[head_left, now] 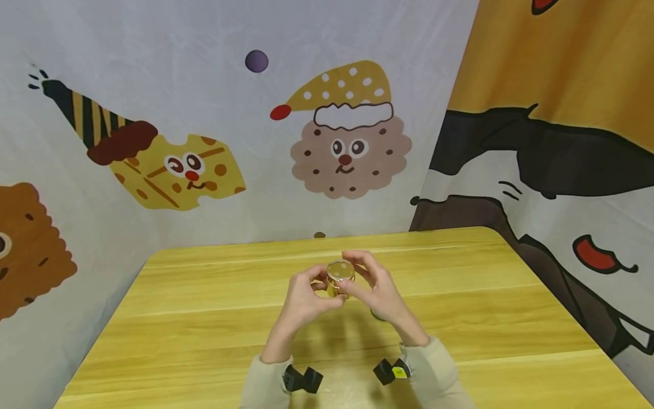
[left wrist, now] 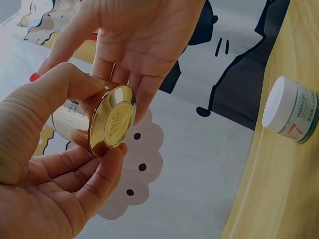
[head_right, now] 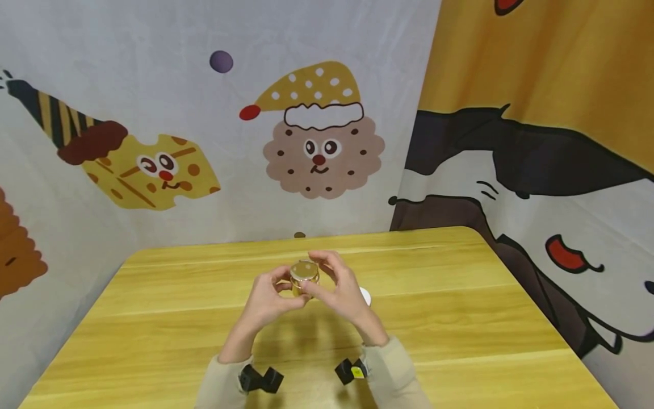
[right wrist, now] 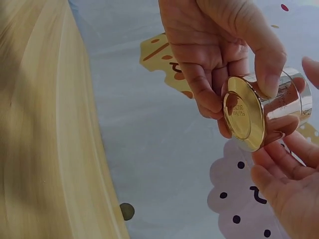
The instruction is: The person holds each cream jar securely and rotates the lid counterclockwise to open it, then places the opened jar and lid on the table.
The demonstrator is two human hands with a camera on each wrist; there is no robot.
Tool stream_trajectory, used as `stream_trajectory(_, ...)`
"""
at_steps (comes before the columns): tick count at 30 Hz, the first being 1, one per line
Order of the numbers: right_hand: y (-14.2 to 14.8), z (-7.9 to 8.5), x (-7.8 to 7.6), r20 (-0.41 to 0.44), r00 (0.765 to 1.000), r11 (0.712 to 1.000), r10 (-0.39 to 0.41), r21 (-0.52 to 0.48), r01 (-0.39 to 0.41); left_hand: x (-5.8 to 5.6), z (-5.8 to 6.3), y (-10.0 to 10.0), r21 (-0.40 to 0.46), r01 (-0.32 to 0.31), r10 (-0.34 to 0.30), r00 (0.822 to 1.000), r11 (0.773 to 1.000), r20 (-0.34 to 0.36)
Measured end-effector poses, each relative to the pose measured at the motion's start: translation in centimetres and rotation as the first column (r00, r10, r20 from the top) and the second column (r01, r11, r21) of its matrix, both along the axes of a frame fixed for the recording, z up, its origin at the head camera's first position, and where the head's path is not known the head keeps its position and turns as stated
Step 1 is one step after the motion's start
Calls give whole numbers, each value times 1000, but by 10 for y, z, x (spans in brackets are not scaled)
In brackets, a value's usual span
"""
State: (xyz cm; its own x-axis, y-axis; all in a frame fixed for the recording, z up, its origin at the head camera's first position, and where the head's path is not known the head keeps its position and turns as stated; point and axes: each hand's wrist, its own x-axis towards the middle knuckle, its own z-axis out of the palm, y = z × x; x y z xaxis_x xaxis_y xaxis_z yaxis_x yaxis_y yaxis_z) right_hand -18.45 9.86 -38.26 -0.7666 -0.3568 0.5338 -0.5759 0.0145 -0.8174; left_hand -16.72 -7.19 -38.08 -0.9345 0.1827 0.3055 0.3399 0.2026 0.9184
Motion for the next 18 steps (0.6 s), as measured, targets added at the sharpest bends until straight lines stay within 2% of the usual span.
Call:
stream_trajectory(3, -1, -1, 0, 15, 999, 999, -45, -4, 45, -2, -3, -1, 10, 2, -2, 1000, 1000, -9)
stream_trajectory(7, -2, -1, -2, -7, 999, 999, -45, -15, 45, -3, -4, -1, 16, 16, -16, 1000, 1000, -25)
stream_trajectory(18, -1, 0, -2, -61, 994, 996, 88, -27, -90, -3, -5, 0, -11, 17, -18, 999, 1000, -37)
